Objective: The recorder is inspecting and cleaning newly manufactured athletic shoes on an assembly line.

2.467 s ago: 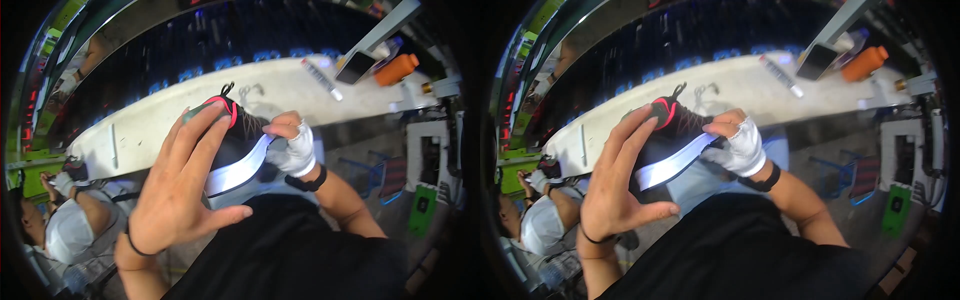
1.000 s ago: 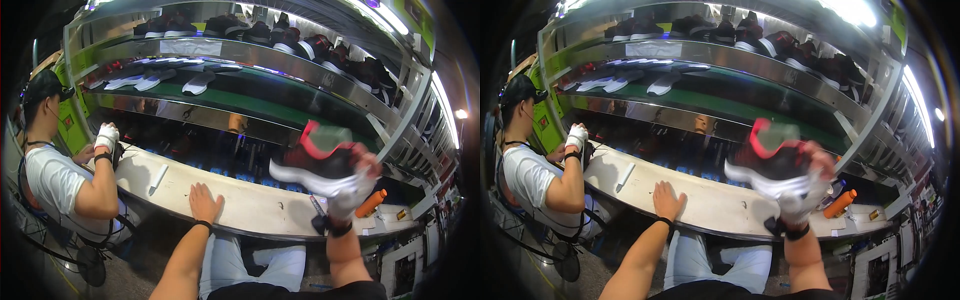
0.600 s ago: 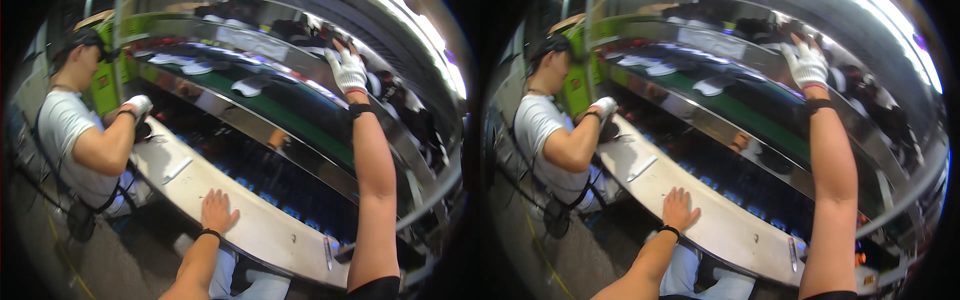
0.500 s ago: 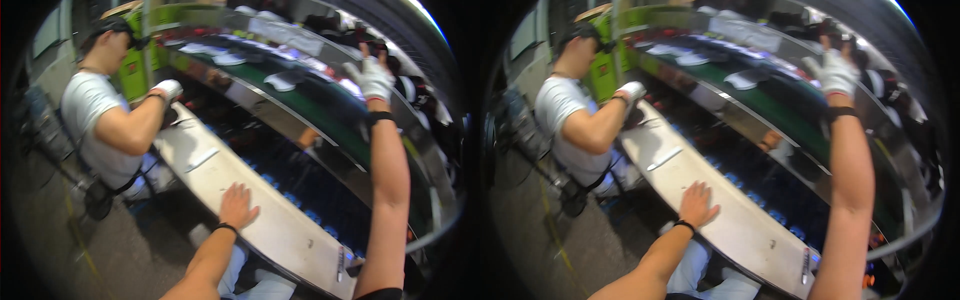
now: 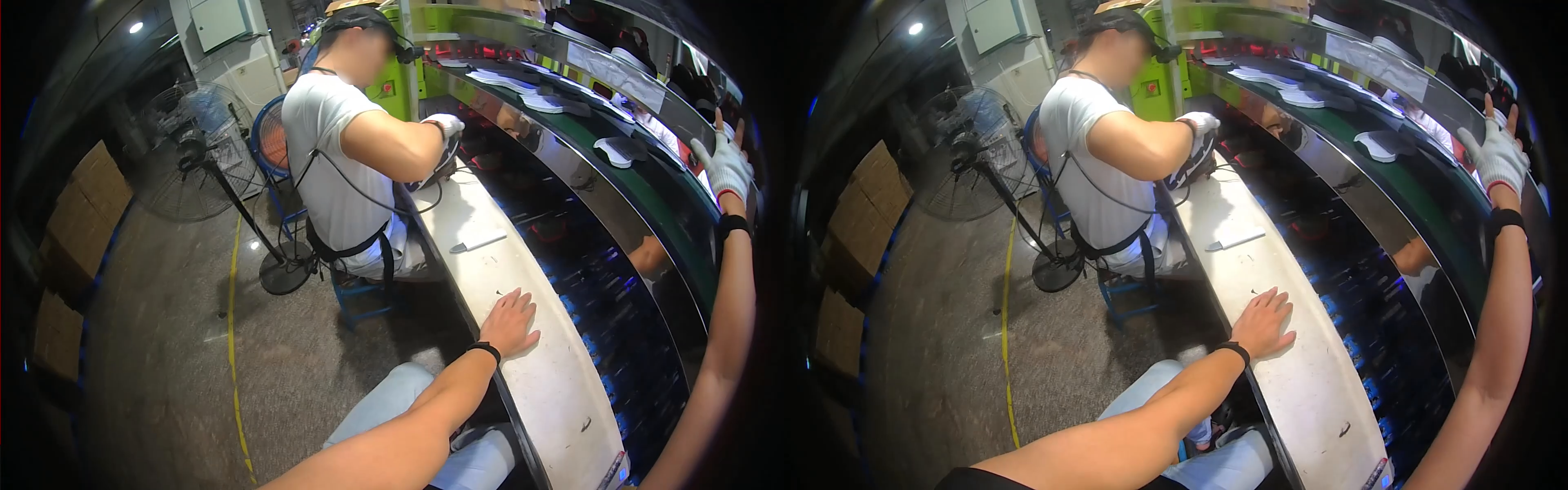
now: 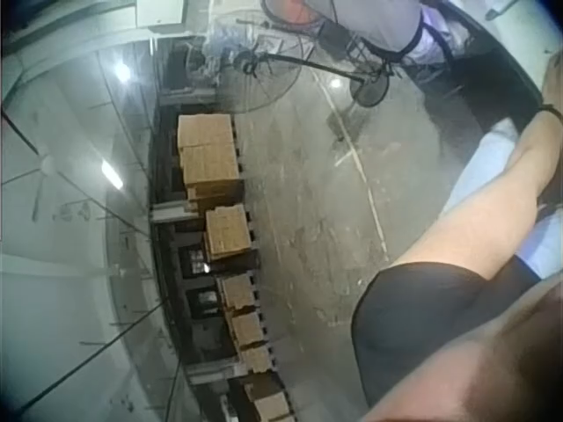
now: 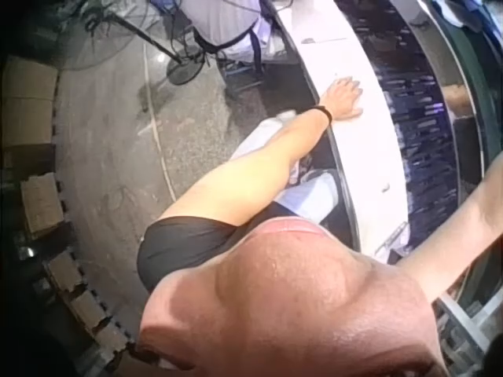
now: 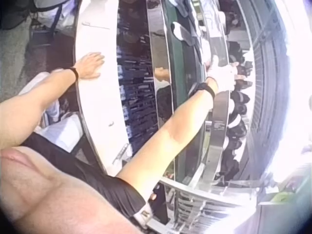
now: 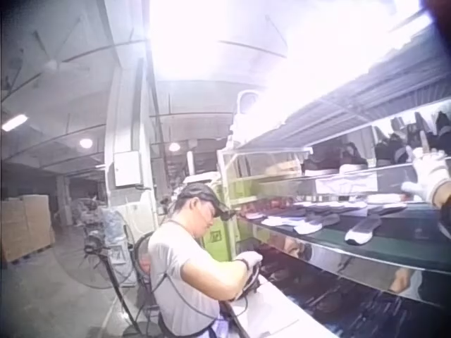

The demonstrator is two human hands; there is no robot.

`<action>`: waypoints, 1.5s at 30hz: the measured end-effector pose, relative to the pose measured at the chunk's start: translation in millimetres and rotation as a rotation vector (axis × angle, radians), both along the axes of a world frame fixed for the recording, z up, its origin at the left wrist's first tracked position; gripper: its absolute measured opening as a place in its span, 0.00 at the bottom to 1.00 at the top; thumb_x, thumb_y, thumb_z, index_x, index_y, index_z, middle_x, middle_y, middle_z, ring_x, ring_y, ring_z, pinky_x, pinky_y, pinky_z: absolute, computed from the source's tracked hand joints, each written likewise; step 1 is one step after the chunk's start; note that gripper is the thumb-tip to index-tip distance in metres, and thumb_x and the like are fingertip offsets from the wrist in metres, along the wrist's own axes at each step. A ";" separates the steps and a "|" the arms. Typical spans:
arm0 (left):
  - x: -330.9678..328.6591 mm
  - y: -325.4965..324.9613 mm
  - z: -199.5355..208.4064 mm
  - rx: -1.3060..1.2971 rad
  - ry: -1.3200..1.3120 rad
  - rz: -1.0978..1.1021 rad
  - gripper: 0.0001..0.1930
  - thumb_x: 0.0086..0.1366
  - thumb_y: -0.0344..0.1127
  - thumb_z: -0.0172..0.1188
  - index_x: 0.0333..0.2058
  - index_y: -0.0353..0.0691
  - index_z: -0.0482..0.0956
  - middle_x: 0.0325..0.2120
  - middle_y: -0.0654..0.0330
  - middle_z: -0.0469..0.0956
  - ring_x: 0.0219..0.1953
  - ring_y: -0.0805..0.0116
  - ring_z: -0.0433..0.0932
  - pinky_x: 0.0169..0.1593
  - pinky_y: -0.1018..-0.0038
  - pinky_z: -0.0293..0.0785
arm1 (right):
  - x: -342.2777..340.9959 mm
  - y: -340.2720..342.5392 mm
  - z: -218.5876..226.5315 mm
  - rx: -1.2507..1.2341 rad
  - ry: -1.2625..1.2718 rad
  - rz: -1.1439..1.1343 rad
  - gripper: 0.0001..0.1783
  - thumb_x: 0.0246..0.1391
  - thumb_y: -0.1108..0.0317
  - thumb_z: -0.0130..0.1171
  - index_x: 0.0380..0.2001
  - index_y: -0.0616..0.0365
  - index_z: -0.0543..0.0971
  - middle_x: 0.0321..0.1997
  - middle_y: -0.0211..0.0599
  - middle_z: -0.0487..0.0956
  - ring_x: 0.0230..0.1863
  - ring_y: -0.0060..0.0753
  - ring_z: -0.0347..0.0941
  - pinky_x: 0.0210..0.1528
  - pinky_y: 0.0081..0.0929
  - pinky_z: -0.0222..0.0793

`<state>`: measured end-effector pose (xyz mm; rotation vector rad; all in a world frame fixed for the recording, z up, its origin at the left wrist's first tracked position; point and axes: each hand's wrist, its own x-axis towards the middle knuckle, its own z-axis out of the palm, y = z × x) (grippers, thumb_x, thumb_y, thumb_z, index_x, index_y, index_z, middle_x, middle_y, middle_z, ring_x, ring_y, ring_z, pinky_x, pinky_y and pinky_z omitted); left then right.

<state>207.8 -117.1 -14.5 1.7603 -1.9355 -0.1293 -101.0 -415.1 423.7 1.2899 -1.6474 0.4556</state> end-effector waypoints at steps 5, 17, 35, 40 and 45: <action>1.6 -5.8 -6.7 -0.065 0.040 -0.008 0.35 0.65 0.53 0.66 0.63 0.32 0.79 0.68 0.41 0.76 0.75 0.42 0.68 0.77 0.50 0.61 | 17.9 60.1 -30.0 0.029 0.191 0.026 0.56 0.59 0.28 0.64 0.84 0.31 0.53 0.89 0.49 0.51 0.80 0.63 0.59 0.78 0.64 0.57; 2.9 -7.0 -9.6 -0.029 -0.026 -0.025 0.35 0.69 0.56 0.64 0.67 0.38 0.77 0.74 0.48 0.70 0.79 0.45 0.60 0.80 0.53 0.54 | 152.0 85.8 -150.6 0.813 -0.081 0.466 0.54 0.66 0.19 0.46 0.80 0.48 0.68 0.89 0.45 0.55 0.87 0.57 0.50 0.85 0.51 0.52; 34.4 -126.5 67.2 0.391 -0.441 -0.315 0.35 0.60 0.56 0.76 0.60 0.38 0.83 0.56 0.45 0.86 0.61 0.47 0.83 0.61 0.53 0.80 | -135.2 256.6 -169.1 0.381 -0.305 0.749 0.27 0.58 0.42 0.72 0.46 0.55 0.84 0.47 0.52 0.86 0.53 0.60 0.83 0.57 0.49 0.78; 14.5 -302.5 73.4 0.120 -0.414 -0.369 0.38 0.58 0.51 0.80 0.60 0.34 0.79 0.41 0.46 0.89 0.44 0.50 0.90 0.51 0.58 0.85 | -103.2 261.2 -140.3 0.544 -0.286 0.687 0.35 0.54 0.36 0.74 0.47 0.59 0.87 0.46 0.51 0.87 0.50 0.57 0.84 0.56 0.46 0.80; -14.2 -369.5 18.0 0.198 -0.404 -0.403 0.47 0.57 0.57 0.80 0.66 0.31 0.73 0.62 0.38 0.82 0.63 0.45 0.83 0.66 0.54 0.78 | -89.9 272.3 -109.8 0.755 -0.329 0.422 0.35 0.58 0.37 0.68 0.47 0.64 0.87 0.48 0.57 0.88 0.50 0.58 0.85 0.55 0.46 0.80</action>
